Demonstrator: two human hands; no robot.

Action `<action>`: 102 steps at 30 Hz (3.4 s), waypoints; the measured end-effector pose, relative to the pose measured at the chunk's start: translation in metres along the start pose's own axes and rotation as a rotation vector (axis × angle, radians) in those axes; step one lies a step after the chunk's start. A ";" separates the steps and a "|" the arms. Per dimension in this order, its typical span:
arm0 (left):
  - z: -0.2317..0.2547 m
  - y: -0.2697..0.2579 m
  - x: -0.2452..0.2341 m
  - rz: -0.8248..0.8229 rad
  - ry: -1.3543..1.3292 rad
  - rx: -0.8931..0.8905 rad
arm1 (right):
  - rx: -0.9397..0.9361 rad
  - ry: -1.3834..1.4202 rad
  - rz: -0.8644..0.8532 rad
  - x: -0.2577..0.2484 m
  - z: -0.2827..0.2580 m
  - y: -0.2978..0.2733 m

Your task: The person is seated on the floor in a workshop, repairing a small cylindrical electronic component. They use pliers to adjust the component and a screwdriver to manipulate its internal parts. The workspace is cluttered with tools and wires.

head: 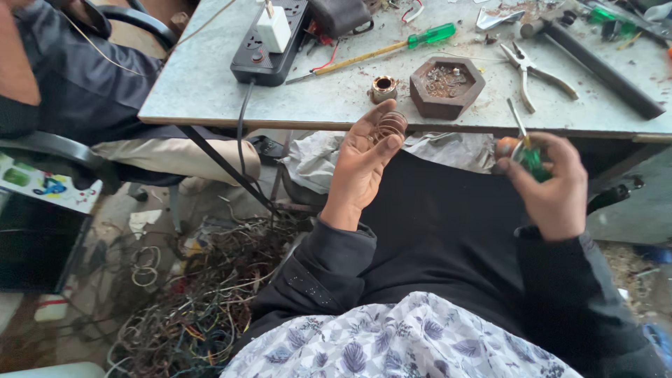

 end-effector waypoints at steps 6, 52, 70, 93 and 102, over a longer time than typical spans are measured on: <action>-0.011 0.003 0.008 0.010 -0.057 -0.081 | -0.283 -0.429 0.032 -0.006 -0.015 0.045; -0.087 -0.010 0.000 -0.214 0.274 -0.429 | 0.513 0.729 0.725 -0.122 0.227 -0.028; -0.162 -0.015 -0.084 0.103 0.010 -0.661 | 0.632 0.762 0.659 -0.072 0.294 -0.035; -0.160 -0.016 -0.084 0.080 -0.042 -0.652 | 0.727 0.944 0.584 -0.067 0.277 -0.036; -0.161 -0.017 -0.088 0.096 -0.032 -0.646 | 0.696 1.212 0.477 -0.056 0.256 -0.026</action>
Point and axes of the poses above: each hand's wrist, its own y-axis towards the middle knuckle, its own x-axis out of the palm, z = x × y, the point moved 6 cm from there along y, towards the middle knuckle, and after that the axes turned 2 degrees about -z, right-handed, at the moved point
